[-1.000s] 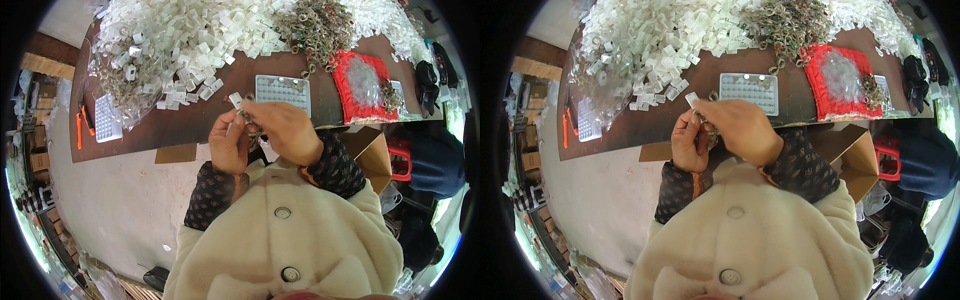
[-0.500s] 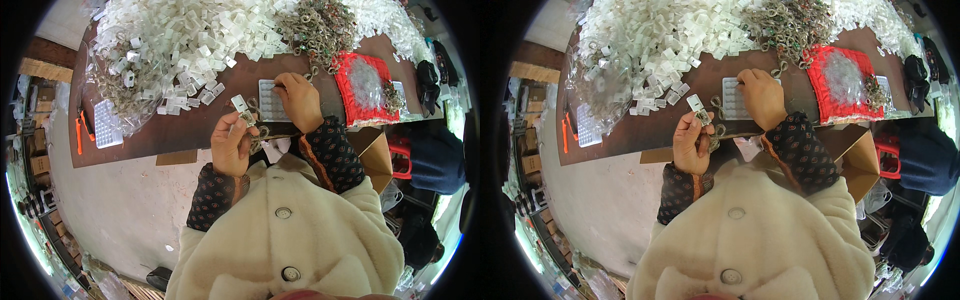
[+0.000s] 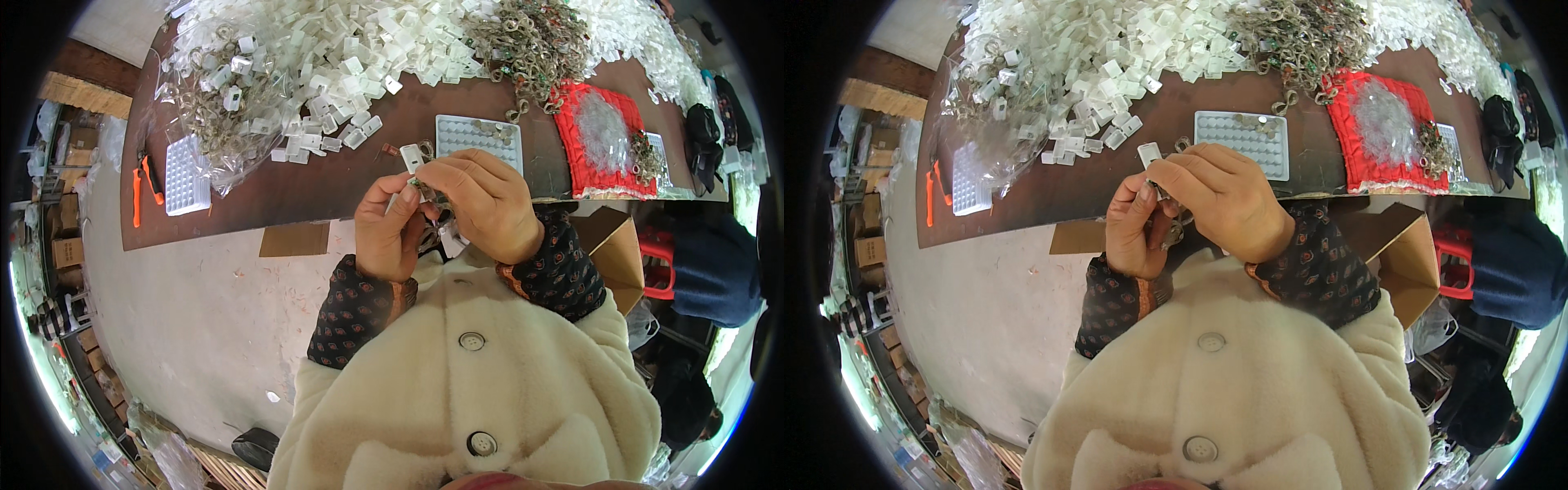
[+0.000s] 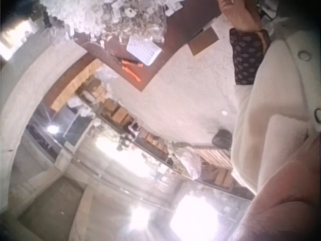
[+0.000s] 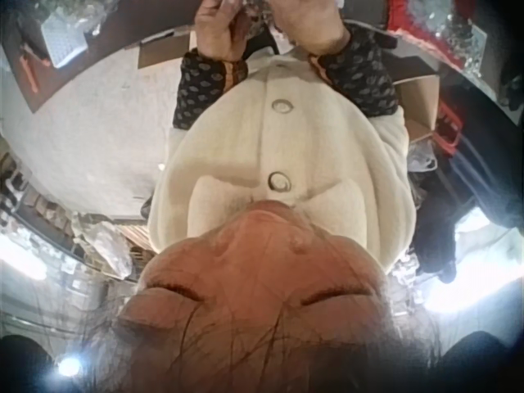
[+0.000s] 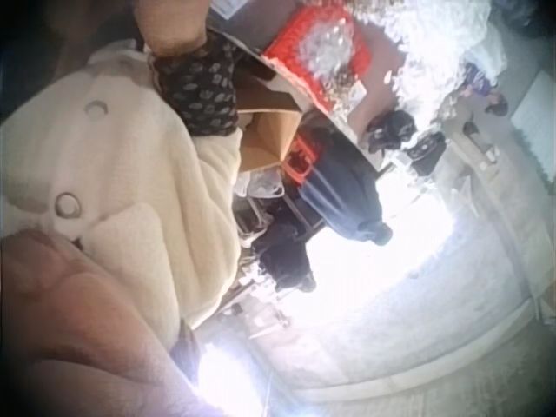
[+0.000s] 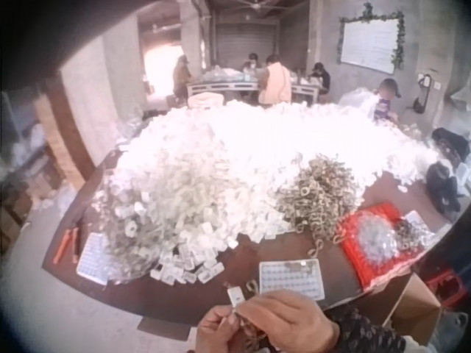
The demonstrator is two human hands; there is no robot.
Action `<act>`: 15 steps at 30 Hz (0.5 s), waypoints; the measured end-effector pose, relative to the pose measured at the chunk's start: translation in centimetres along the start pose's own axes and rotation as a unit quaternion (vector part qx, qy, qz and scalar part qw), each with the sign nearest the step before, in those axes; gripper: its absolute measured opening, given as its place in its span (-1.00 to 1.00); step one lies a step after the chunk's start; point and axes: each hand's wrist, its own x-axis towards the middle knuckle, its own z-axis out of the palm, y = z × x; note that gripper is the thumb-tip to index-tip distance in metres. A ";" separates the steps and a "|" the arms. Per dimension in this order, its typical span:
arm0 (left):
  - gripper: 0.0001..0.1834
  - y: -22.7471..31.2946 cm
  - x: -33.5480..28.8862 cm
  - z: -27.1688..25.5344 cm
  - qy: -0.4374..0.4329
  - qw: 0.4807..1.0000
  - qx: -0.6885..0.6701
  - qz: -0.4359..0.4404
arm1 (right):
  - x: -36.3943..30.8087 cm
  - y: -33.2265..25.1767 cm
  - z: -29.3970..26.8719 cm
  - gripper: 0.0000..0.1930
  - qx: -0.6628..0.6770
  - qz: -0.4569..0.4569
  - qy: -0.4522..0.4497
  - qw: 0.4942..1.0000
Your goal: The person assembles small electronic components by inserting metal pieces into white plastic housings and testing them with a light source. They repeatedly pick components from a tray, insert parts, and place finished units on the table.
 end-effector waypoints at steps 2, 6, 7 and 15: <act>-0.83 -0.1 -0.2 0.2 0.012 1.000 0.002 -0.001 | 0.2 0.1 -0.4 -0.63 0.039 0.003 -0.032 0.999; -0.86 -0.4 -0.3 0.3 0.045 0.999 0.005 0.015 | 0.1 -0.8 -1.0 -0.61 0.004 -0.023 -0.078 0.997; -0.86 -0.3 -0.4 0.2 0.027 1.000 0.007 0.004 | -0.1 -1.3 -1.0 -0.61 -0.029 -0.033 -0.079 0.996; -0.86 -0.5 -1.1 0.7 0.042 0.999 -0.036 0.002 | -0.9 -0.9 -0.5 -0.68 0.273 0.300 -0.021 0.914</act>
